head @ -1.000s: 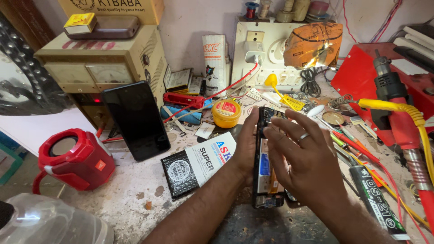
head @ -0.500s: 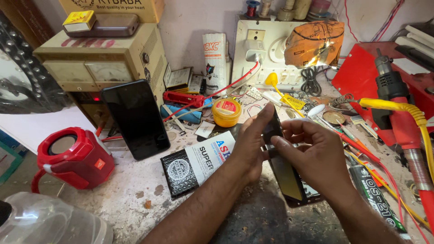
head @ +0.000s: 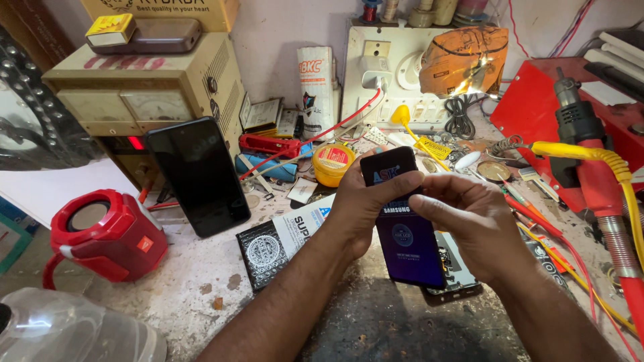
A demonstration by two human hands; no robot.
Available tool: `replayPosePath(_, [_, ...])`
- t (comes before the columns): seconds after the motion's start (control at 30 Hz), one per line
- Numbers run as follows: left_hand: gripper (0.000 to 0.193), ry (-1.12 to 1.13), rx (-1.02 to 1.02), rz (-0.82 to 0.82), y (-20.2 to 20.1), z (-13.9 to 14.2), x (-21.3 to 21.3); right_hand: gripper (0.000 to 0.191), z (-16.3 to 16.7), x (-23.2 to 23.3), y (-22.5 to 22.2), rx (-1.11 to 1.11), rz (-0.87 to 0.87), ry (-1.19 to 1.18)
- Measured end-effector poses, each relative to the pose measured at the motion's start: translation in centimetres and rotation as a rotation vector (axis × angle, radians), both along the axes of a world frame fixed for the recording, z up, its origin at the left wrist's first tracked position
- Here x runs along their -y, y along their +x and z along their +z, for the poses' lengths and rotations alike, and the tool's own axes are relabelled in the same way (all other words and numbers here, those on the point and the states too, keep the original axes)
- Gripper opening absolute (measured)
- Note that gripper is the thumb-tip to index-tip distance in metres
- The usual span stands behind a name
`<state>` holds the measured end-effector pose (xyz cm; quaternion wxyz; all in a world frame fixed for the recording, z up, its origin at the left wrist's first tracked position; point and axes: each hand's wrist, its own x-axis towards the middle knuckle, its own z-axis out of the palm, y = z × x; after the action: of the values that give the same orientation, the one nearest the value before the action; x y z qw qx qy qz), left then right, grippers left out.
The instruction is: The person disassembles a smartphone, removes the back cover and battery, and then installs a new screen assembly by connecting the ribbon cable to the motherboard. The person handles the phone, battery, and screen components throughout the process.
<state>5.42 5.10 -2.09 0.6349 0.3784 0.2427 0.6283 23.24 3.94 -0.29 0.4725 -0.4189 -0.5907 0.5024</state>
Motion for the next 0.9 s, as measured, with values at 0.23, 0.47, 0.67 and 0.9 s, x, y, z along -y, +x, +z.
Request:
replayPosePath(0.23, [0.046, -0.098, -0.06, 0.069, 0.2, -0.1, -0.3, 0.027, -0.6, -1.3, 0.4, -0.151, 0.052, -0.094])
replayPosePath(0.47, [0.067, -0.151, -0.007, -0.109, -0.1, -1.5, -1.5, 0.021, -1.4, -3.2, 1.0, -0.402, 0.051, -0.141])
replayPosePath(0.67, [0.098, -0.058, 0.029, -0.461, 0.9, -3.4, -1.1, 0.02, -1.8, -3.9, 1.1, -0.413, 0.054, -0.094])
replayPosePath(0.9, [0.114, -0.017, 0.103, -0.688, -0.2, -3.4, -0.6, 0.026, -1.3, -3.6, 1.0, -0.34, 0.051, -0.096])
